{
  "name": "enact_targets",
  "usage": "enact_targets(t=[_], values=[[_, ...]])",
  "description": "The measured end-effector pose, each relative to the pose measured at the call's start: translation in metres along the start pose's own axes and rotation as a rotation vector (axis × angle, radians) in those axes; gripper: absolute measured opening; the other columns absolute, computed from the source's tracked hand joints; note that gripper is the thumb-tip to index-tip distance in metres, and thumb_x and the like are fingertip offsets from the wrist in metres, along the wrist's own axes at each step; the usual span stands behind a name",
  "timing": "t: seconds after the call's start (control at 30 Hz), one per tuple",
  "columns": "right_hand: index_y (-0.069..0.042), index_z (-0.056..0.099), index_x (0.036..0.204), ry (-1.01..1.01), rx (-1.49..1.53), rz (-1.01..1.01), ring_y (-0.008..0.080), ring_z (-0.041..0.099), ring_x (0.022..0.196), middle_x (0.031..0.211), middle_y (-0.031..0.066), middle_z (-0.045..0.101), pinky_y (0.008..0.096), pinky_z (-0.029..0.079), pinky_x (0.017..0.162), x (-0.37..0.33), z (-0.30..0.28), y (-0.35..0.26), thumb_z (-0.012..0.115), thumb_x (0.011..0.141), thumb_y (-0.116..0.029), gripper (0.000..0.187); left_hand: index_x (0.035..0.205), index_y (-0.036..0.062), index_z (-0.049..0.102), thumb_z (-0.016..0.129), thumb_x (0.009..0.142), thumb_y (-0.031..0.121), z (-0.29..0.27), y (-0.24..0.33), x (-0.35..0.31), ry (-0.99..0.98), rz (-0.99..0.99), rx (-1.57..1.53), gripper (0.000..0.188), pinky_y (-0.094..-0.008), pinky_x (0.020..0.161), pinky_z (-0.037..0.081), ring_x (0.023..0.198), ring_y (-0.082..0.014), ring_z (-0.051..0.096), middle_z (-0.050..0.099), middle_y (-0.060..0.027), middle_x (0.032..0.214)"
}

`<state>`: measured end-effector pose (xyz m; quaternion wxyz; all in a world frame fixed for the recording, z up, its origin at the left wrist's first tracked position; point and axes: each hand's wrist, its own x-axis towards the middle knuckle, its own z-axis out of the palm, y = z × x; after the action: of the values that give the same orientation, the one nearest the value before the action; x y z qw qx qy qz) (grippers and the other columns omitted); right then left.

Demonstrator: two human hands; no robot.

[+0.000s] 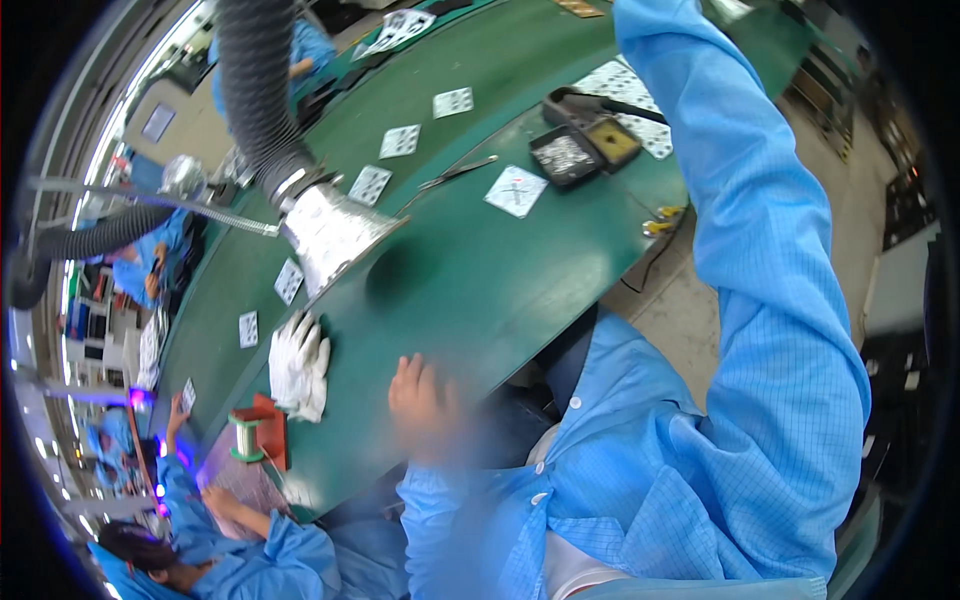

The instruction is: Soldering electronic components onto printed circuit boards at an assembly station.

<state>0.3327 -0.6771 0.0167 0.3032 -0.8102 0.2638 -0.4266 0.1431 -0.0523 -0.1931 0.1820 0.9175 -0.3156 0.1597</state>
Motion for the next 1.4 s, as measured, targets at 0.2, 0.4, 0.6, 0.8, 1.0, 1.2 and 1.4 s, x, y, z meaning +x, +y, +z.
enact_targets(t=[0.2, 0.4, 0.6, 0.8, 1.0, 1.2, 1.4], values=[[-0.002, 0.065, 0.087, -0.203, -0.777, 0.092, 0.0318, 0.061, 0.081, 0.088, 0.0157, 0.064, 0.0386, 0.048, 0.069, -0.047, -0.102, 0.165, 0.066, 0.074, -0.039, 0.039, 0.104, 0.0023, 0.059, 0.060, 0.078, 0.014, 0.005, 0.002, -0.003, 0.071, -0.003, 0.033, 0.029, -0.0429, 0.092, 0.038, 0.111, -0.0317, 0.050, 0.056, -0.0154, 0.113], [-0.003, 0.065, 0.100, -0.413, -0.709, 0.416, 0.0338, 0.059, 0.098, 0.107, 0.0169, 0.062, 0.0404, 0.046, 0.085, -0.142, -0.087, 0.225, 0.072, 0.070, -0.041, 0.049, 0.103, 0.0028, 0.060, 0.061, 0.075, 0.014, 0.007, 0.004, -0.005, 0.102, 0.008, 0.065, 0.030, -0.0424, 0.090, 0.040, 0.110, -0.0306, 0.052, 0.057, -0.0148, 0.112], [0.000, 0.065, 0.095, -0.277, -0.553, 0.596, 0.0300, 0.063, 0.083, 0.092, 0.0172, 0.065, 0.0364, 0.049, 0.073, -0.158, -0.098, 0.226, 0.074, 0.068, -0.025, 0.039, 0.102, 0.0029, 0.060, 0.058, 0.081, 0.014, 0.008, 0.008, -0.006, 0.111, -0.036, 0.062, 0.024, -0.0411, 0.091, 0.038, 0.109, -0.0317, 0.052, 0.058, -0.0149, 0.111], [-0.004, 0.057, 0.071, 0.076, 0.628, 0.954, 0.0120, 0.044, 0.044, 0.057, 0.0045, 0.051, 0.0245, 0.038, 0.040, -0.150, -0.117, 0.286, 0.067, 0.072, -0.007, 0.010, 0.101, 0.0030, 0.060, 0.058, 0.080, 0.013, 0.008, 0.005, -0.006, 0.105, -0.040, 0.085, 0.024, -0.0408, 0.090, 0.039, 0.109, -0.0310, 0.052, 0.058, -0.0144, 0.111], [-0.001, 0.058, 0.088, 0.325, 1.230, 0.450, 0.0108, 0.046, 0.056, 0.076, 0.0036, 0.056, 0.0260, 0.044, 0.054, -0.127, -0.118, 0.239, 0.060, 0.077, 0.004, 0.011, 0.101, 0.0035, 0.061, 0.060, 0.078, 0.012, 0.010, 0.001, -0.006, 0.124, -0.027, 0.057, 0.025, -0.0412, 0.091, 0.039, 0.109, -0.0309, 0.052, 0.058, -0.0147, 0.111], [0.002, 0.056, 0.099, -0.237, 1.312, 0.159, 0.0188, 0.061, 0.088, 0.096, 0.0106, 0.062, 0.0310, 0.047, 0.079, -0.172, -0.092, 0.059, 0.056, 0.081, -0.007, 0.019, 0.109, 0.0029, 0.059, 0.063, 0.076, 0.012, -0.005, 0.016, 0.002, 0.088, -0.030, -0.067, 0.035, -0.0389, 0.092, 0.038, 0.110, -0.0289, 0.052, 0.056, -0.0140, 0.115], [0.003, 0.054, 0.112, -1.008, 1.472, 0.286, 0.0168, 0.062, 0.090, 0.101, 0.0108, 0.062, 0.0299, 0.050, 0.082, -0.333, -0.019, -0.088, 0.058, 0.077, -0.001, 0.035, 0.129, 0.0009, 0.041, 0.061, 0.079, 0.034, -0.021, 0.061, 0.026, 0.063, -0.261, -1.348, 0.064, -0.0371, 0.088, 0.040, 0.107, -0.0323, 0.053, 0.050, -0.0151, 0.124]])
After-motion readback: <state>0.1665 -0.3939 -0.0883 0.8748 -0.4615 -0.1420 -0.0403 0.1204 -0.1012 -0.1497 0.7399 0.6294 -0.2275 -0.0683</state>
